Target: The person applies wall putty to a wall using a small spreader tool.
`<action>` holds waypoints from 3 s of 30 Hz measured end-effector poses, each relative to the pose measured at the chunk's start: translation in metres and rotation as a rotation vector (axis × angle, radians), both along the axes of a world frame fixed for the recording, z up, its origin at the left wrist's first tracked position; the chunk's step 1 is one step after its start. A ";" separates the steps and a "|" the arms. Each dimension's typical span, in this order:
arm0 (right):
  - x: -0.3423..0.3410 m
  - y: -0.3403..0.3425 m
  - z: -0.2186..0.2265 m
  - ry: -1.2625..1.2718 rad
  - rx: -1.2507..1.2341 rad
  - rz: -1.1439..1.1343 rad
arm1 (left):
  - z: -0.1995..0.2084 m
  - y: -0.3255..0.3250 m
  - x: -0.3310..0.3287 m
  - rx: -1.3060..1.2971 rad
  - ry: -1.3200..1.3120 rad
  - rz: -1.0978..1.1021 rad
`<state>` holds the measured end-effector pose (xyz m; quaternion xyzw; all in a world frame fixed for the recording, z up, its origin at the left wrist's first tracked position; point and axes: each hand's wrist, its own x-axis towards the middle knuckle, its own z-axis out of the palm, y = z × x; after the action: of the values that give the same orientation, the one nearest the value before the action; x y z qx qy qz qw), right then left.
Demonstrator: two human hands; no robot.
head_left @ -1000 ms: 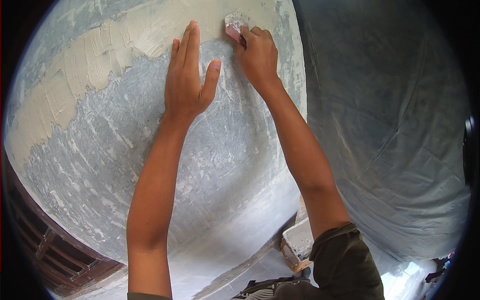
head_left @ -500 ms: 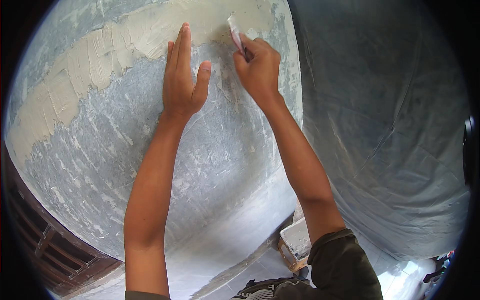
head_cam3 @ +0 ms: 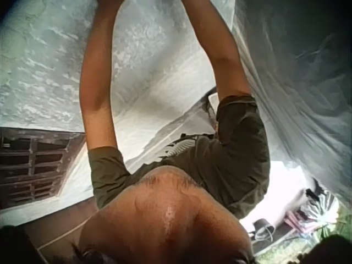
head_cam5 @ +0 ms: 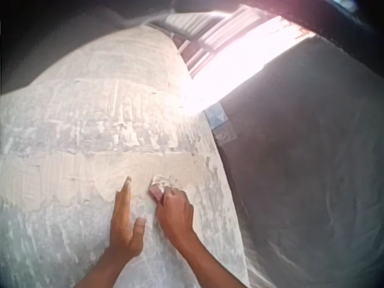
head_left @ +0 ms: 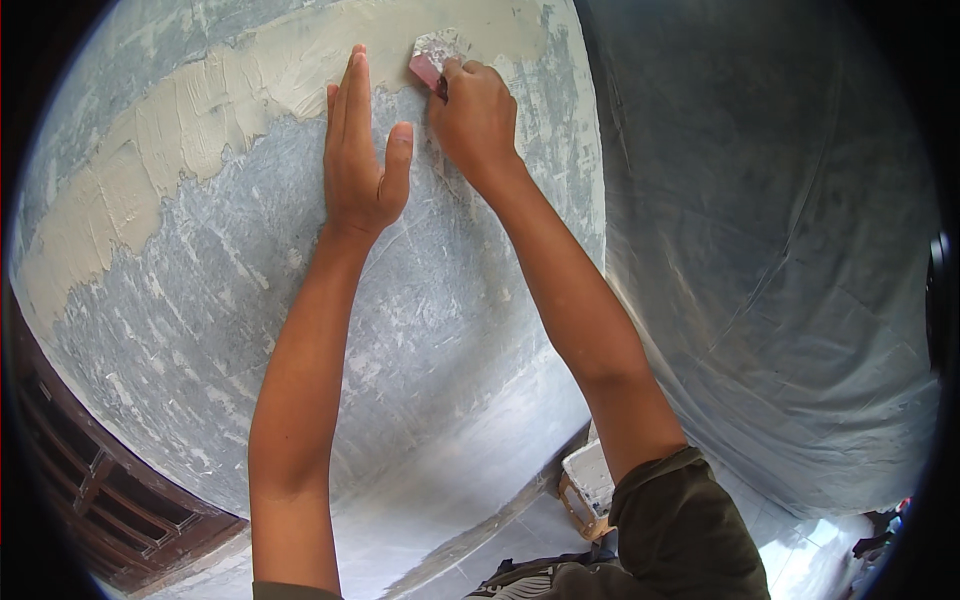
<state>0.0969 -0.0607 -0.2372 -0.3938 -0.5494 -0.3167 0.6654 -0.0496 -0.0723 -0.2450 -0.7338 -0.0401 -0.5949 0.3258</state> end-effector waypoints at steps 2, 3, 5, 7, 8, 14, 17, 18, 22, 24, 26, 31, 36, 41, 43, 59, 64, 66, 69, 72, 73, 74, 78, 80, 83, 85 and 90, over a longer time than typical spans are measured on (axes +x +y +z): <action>-0.007 -0.007 -0.005 -0.002 -0.006 0.022 | 0.001 -0.001 -0.003 -0.010 -0.010 -0.017; -0.010 -0.010 -0.009 -0.006 -0.013 0.045 | 0.001 -0.002 -0.004 -0.010 -0.010 -0.018; -0.014 -0.016 -0.016 0.009 -0.037 0.052 | 0.001 -0.005 -0.008 -0.011 -0.009 -0.019; -0.019 -0.024 -0.023 0.015 -0.044 0.088 | 0.002 -0.008 -0.014 0.023 -0.002 0.024; -0.020 -0.029 -0.027 0.016 -0.047 0.089 | 0.002 -0.010 -0.016 0.021 -0.002 0.025; 0.018 -0.050 -0.014 0.088 0.009 0.474 | 0.003 -0.012 -0.028 -0.006 0.063 0.084; 0.042 -0.024 0.017 0.125 0.137 0.192 | 0.004 -0.013 -0.025 0.022 0.077 0.124; 0.041 -0.018 0.023 0.110 0.137 0.091 | 0.004 -0.013 -0.024 0.022 0.075 0.131; 0.017 -0.005 0.023 0.041 0.013 -0.020 | 0.002 -0.012 -0.025 0.030 0.053 0.110; -0.003 -0.006 0.016 0.037 0.011 -0.010 | 0.004 -0.011 -0.028 0.039 0.042 0.097; -0.022 -0.009 0.006 0.030 0.006 -0.007 | 0.004 -0.010 -0.029 0.047 0.029 0.077; -0.049 -0.041 -0.017 -0.017 -0.080 0.161 | 0.005 -0.012 -0.030 0.057 -0.024 -0.038; -0.029 -0.066 -0.022 0.091 0.030 0.451 | 0.004 -0.008 -0.034 0.073 -0.026 -0.067; 0.032 -0.028 0.016 0.140 0.174 0.194 | 0.005 -0.009 -0.031 0.067 -0.020 0.015; 0.039 -0.015 0.028 0.065 0.248 -0.058 | 0.004 -0.009 -0.031 0.065 -0.021 0.021; 0.007 -0.044 -0.016 -0.040 0.048 0.375 | 0.003 -0.008 -0.029 0.079 -0.029 0.038; 0.046 -0.003 0.022 0.046 0.202 -0.030 | 0.003 -0.007 -0.027 0.070 -0.019 0.092; 0.043 0.004 0.026 0.029 0.135 -0.059 | 0.002 -0.007 -0.027 0.065 -0.021 0.102; 0.022 0.006 0.023 -0.003 0.060 -0.062 | 0.002 -0.007 -0.025 0.066 -0.023 0.110; -0.005 -0.009 0.004 -0.050 0.013 0.002 | 0.002 -0.010 -0.027 0.044 -0.006 0.098; -0.011 -0.017 -0.004 -0.081 -0.027 0.032 | 0.001 -0.010 -0.027 0.034 -0.012 0.097; -0.014 -0.026 -0.013 -0.082 -0.027 0.034 | 0.000 -0.011 -0.027 0.025 -0.017 0.095; -0.005 -0.048 -0.021 -0.073 0.064 0.353 | 0.002 -0.007 -0.029 0.057 -0.005 0.118; 0.013 -0.045 -0.013 0.004 0.116 0.404 | 0.001 -0.006 -0.027 0.059 -0.025 0.120; 0.049 -0.015 0.011 0.022 0.231 0.181 | 0.003 -0.008 -0.027 0.067 -0.020 0.155; 0.066 0.003 0.020 0.019 0.211 0.110 | 0.002 -0.007 -0.026 0.063 -0.019 0.148; 0.067 0.022 0.017 -0.063 0.036 -0.109 | 0.001 -0.009 -0.025 0.052 -0.009 0.161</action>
<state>0.1635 -0.0387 -0.2202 -0.4010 -0.5420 -0.3748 0.6364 -0.0742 -0.0812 -0.2435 -0.7168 -0.0850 -0.5707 0.3914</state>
